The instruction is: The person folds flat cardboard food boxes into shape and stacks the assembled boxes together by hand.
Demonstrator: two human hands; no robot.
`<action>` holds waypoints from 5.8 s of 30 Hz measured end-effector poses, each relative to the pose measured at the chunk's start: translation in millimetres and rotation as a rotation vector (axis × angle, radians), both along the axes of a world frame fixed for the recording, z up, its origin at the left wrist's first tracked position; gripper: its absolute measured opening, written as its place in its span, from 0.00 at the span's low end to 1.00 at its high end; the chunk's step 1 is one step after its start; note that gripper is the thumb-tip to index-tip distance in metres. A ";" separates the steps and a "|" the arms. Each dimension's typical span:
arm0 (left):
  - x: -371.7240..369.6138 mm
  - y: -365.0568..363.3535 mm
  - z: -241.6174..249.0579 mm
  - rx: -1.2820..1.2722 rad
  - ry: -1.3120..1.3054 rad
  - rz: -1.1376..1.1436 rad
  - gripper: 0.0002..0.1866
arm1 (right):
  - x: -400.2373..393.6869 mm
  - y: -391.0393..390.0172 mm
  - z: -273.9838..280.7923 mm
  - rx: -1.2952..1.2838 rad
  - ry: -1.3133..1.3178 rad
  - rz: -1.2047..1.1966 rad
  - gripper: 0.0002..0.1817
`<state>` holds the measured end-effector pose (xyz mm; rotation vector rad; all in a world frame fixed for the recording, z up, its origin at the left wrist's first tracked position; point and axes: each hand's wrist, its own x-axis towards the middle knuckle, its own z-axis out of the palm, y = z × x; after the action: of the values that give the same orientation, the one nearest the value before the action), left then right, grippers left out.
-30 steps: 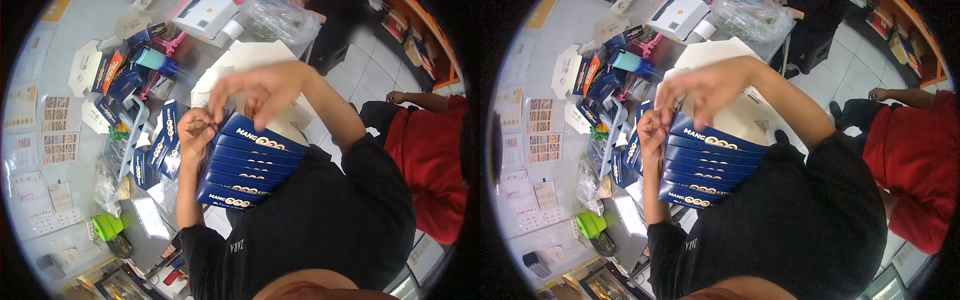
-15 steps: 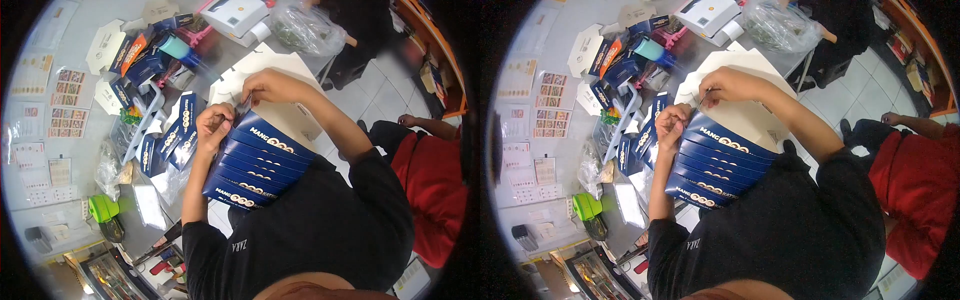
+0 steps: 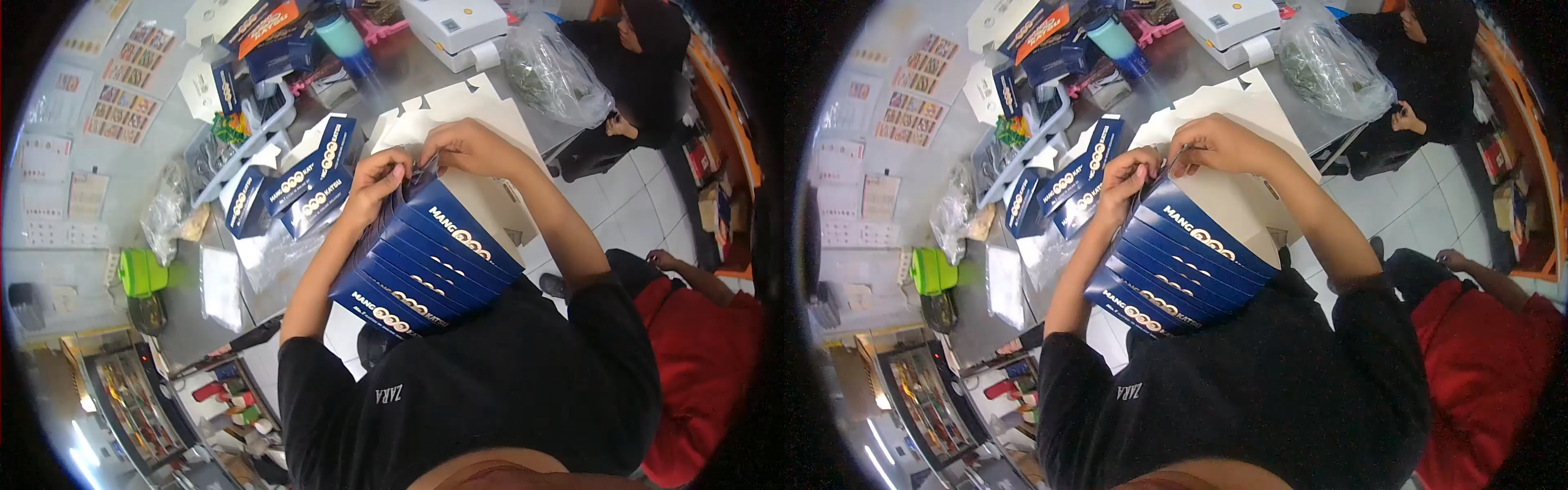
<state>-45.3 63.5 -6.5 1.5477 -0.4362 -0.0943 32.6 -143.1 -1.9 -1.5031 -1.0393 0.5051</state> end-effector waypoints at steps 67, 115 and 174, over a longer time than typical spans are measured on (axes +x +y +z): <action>-56.2 37.7 0.5 -0.047 0.030 0.277 0.12 | -40.1 -13.5 109.0 0.064 -0.289 -0.345 0.10; 13.6 -76.8 23.8 -0.001 0.108 -0.335 0.09 | -74.1 -94.2 65.3 -0.191 0.037 -0.201 0.10; 0.9 -72.3 25.1 0.129 0.182 -0.232 0.05 | -31.3 -75.6 -20.0 -0.119 -0.126 -0.223 0.19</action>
<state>-44.3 -8.7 18.7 1.5933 -0.4706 -0.4471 1.3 -218.6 -21.9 -1.7515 -0.9359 0.3227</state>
